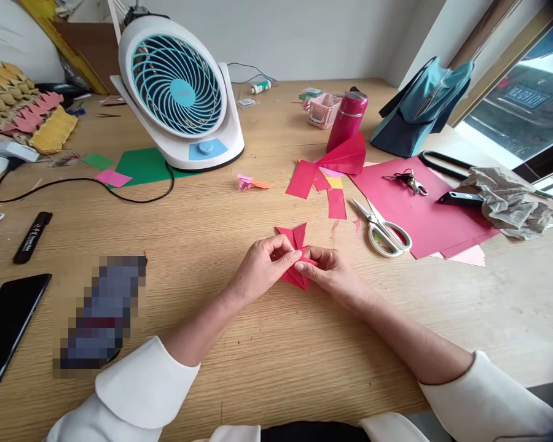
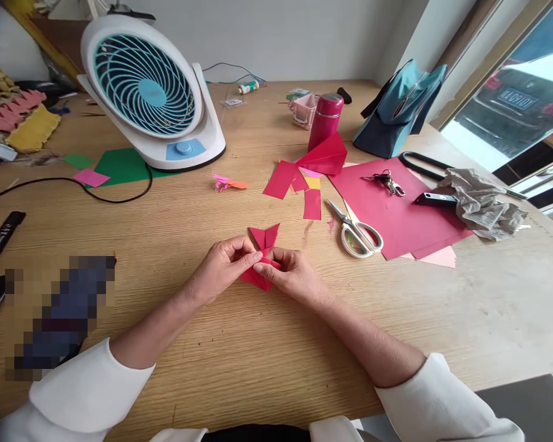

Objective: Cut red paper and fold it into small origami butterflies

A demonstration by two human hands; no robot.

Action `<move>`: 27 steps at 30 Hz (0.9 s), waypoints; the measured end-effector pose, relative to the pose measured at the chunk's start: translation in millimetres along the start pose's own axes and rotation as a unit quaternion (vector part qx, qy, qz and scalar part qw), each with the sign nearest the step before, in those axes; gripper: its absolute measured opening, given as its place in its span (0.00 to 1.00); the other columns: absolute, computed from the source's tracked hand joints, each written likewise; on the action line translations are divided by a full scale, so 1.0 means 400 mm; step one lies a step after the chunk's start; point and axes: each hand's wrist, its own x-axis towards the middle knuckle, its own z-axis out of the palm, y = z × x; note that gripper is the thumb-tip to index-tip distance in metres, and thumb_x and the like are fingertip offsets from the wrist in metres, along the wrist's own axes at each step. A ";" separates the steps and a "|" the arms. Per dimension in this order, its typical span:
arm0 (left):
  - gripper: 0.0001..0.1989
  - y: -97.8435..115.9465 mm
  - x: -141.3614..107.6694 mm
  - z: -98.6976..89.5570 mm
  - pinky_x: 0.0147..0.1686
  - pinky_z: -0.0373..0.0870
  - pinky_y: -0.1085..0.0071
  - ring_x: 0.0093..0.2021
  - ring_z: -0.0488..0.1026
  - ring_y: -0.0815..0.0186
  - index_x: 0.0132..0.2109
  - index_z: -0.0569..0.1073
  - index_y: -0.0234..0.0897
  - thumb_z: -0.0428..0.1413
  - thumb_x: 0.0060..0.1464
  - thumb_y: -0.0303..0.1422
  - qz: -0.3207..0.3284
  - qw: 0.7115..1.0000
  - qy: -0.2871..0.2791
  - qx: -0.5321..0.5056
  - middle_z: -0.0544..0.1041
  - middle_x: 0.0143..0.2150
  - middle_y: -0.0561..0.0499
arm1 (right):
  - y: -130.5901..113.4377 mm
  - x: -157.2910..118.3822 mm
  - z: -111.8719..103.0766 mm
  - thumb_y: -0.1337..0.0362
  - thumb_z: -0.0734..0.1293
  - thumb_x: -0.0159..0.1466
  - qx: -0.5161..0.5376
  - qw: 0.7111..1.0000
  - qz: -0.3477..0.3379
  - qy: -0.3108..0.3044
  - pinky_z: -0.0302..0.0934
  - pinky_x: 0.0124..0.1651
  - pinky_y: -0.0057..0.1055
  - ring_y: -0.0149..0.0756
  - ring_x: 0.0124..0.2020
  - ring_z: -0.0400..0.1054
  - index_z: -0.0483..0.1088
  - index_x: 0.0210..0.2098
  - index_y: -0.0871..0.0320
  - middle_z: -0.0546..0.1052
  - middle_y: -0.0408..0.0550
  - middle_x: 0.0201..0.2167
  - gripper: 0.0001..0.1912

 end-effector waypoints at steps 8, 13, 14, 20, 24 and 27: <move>0.14 0.021 -0.010 -0.005 0.29 0.57 0.72 0.27 0.59 0.72 0.27 0.65 0.36 0.57 0.58 0.37 -0.016 0.998 0.038 -0.036 0.64 0.25 0.56 | -0.014 -0.019 0.020 0.44 0.75 0.53 0.080 0.996 0.038 -0.014 0.48 0.28 0.27 0.26 0.23 0.53 0.71 0.29 0.60 0.66 0.39 0.22 0.23; 0.15 0.039 -0.009 -0.014 0.27 0.55 0.73 0.26 0.57 0.73 0.26 0.65 0.36 0.59 0.56 0.36 -0.039 0.993 0.061 -0.094 0.63 0.24 0.57 | -0.008 -0.030 0.018 0.44 0.72 0.57 0.045 0.999 0.014 -0.023 0.49 0.27 0.28 0.27 0.22 0.55 0.70 0.24 0.59 0.67 0.41 0.20 0.23; 0.15 0.040 -0.009 -0.012 0.27 0.55 0.74 0.26 0.57 0.73 0.26 0.65 0.36 0.59 0.55 0.36 -0.044 0.991 0.066 -0.107 0.63 0.24 0.58 | -0.004 -0.031 0.018 0.45 0.72 0.58 0.039 0.999 0.013 -0.027 0.49 0.27 0.28 0.27 0.22 0.56 0.70 0.24 0.59 0.67 0.41 0.20 0.23; 0.15 0.031 -0.009 -0.002 0.31 0.61 0.74 0.28 0.62 0.72 0.29 0.69 0.35 0.62 0.53 0.40 -0.083 0.977 0.056 -0.186 0.69 0.27 0.56 | 0.007 -0.032 0.030 0.43 0.70 0.59 0.032 0.999 -0.009 0.019 0.47 0.26 0.28 0.26 0.22 0.54 0.66 0.23 0.59 0.66 0.40 0.20 0.25; 0.18 0.018 -0.006 -0.004 0.29 0.58 0.74 0.27 0.60 0.73 0.28 0.70 0.34 0.63 0.52 0.44 -0.103 0.977 0.041 -0.180 0.67 0.25 0.57 | 0.004 -0.028 0.031 0.42 0.71 0.57 0.034 0.998 -0.018 0.059 0.47 0.27 0.28 0.27 0.22 0.54 0.65 0.22 0.58 0.64 0.39 0.19 0.26; 0.19 0.012 -0.003 -0.008 0.33 0.60 0.74 0.27 0.62 0.73 0.26 0.70 0.34 0.65 0.50 0.45 -0.095 0.976 0.044 -0.189 0.69 0.25 0.56 | -0.001 -0.025 0.029 0.42 0.72 0.56 0.040 0.998 -0.015 0.045 0.49 0.27 0.28 0.28 0.23 0.55 0.65 0.21 0.58 0.65 0.40 0.20 0.26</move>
